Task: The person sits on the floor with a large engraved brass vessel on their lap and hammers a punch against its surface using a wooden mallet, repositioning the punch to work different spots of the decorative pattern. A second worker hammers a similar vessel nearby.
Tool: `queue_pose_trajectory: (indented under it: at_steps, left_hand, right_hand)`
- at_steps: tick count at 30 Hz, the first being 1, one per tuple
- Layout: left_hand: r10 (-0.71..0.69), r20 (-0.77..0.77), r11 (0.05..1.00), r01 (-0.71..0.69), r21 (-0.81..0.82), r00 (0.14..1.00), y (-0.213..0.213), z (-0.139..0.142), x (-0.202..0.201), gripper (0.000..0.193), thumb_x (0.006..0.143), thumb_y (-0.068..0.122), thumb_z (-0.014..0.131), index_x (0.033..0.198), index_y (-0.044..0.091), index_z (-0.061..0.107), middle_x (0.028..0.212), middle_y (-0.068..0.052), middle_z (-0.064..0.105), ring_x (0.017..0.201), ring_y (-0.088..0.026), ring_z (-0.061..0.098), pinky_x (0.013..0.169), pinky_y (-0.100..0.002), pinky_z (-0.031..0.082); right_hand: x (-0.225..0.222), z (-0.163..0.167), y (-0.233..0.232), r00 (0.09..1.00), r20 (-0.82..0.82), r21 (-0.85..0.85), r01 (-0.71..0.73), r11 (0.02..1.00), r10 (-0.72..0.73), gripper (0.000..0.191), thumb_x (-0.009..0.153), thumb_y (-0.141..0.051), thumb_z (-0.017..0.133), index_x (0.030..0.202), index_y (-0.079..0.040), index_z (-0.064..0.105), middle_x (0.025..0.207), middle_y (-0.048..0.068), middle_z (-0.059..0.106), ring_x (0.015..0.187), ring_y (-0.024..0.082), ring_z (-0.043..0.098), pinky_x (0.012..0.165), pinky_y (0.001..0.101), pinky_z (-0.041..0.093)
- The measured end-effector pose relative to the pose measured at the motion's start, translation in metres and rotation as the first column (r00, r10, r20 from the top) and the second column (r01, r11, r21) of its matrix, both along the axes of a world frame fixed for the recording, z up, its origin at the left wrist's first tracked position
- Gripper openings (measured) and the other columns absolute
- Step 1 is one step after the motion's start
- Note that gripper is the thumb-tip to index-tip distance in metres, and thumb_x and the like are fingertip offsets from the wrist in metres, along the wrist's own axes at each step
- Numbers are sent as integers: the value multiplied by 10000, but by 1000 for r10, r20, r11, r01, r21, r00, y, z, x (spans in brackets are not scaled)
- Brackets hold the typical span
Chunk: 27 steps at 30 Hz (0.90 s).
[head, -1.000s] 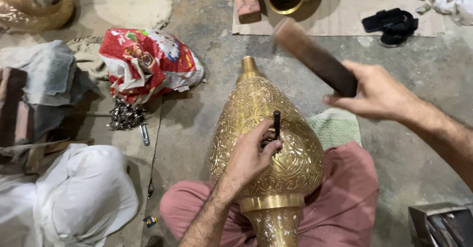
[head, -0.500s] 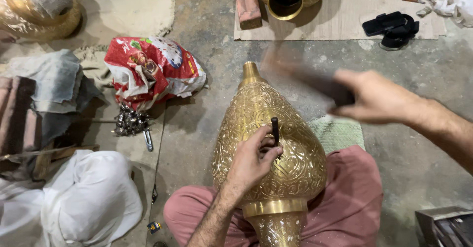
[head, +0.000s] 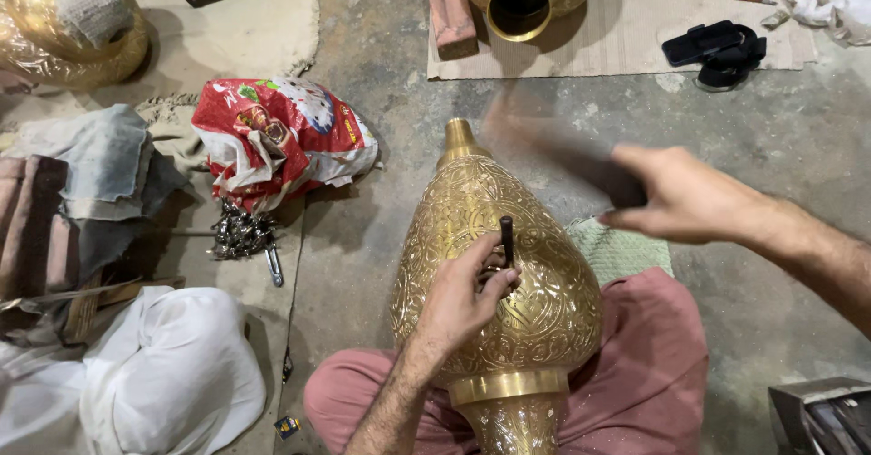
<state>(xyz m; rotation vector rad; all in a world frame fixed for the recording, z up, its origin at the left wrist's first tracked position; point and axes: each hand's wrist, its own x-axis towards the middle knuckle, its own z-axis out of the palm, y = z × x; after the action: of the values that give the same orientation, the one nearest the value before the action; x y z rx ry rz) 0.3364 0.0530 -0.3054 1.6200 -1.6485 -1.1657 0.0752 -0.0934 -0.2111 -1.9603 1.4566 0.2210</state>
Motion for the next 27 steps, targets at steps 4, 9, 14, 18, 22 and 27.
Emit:
queue_pose_trajectory:
  at_steps: [4,9,14,18,22,27]
  left_hand:
    - [-14,2,1000,14,-13,1000,-1,1,1,438,969,193,694,1379,104,573,1072,-128,787,889,-218,801,818,-376,678]
    - [2,-6,999,-2,-52,1000,0,-5,1,451,948,190,733,1362,81,589,1120,-143,779,992,-237,784,886,-387,660]
    - [39,-49,994,-44,-99,998,3,-8,1,512,931,186,764,1378,40,563,1188,-192,723,1103,-259,730,919,-405,650]
    - [23,-17,1000,-23,-15,1000,2,-10,2,478,925,213,758,1347,68,588,1136,-156,756,1000,-242,779,894,-403,663]
    - [25,-24,999,-25,-37,999,3,-12,2,459,932,216,758,1329,62,587,1121,-160,752,983,-242,779,881,-401,678]
    - [36,-53,999,-37,-21,998,3,-12,2,463,931,214,753,1337,74,581,1122,-156,752,964,-231,782,855,-391,692]
  right_hand:
    - [-2,0,-5,997,-43,-167,-75,983,68,374,918,-318,769,1220,-162,613,972,106,772,797,203,762,705,417,681]
    - [-6,-4,-8,966,-63,-228,-260,938,252,403,855,-313,796,1204,-182,644,998,72,790,842,211,764,797,425,648]
    - [-5,-9,-12,990,93,-152,-89,984,104,524,836,-350,844,1250,-152,591,1038,89,749,720,224,780,730,384,654]
    - [-1,-7,-12,950,-237,-151,-241,959,201,215,968,-334,686,1133,-205,636,928,27,738,740,157,738,641,339,641]
    - [3,-1,-8,949,-209,-177,-275,945,237,252,932,-354,705,1104,-186,630,860,21,752,673,153,748,581,333,653]
    - [-4,0,-6,974,-67,-228,-226,947,217,325,893,-348,760,1128,-160,637,823,60,773,691,196,734,621,384,634]
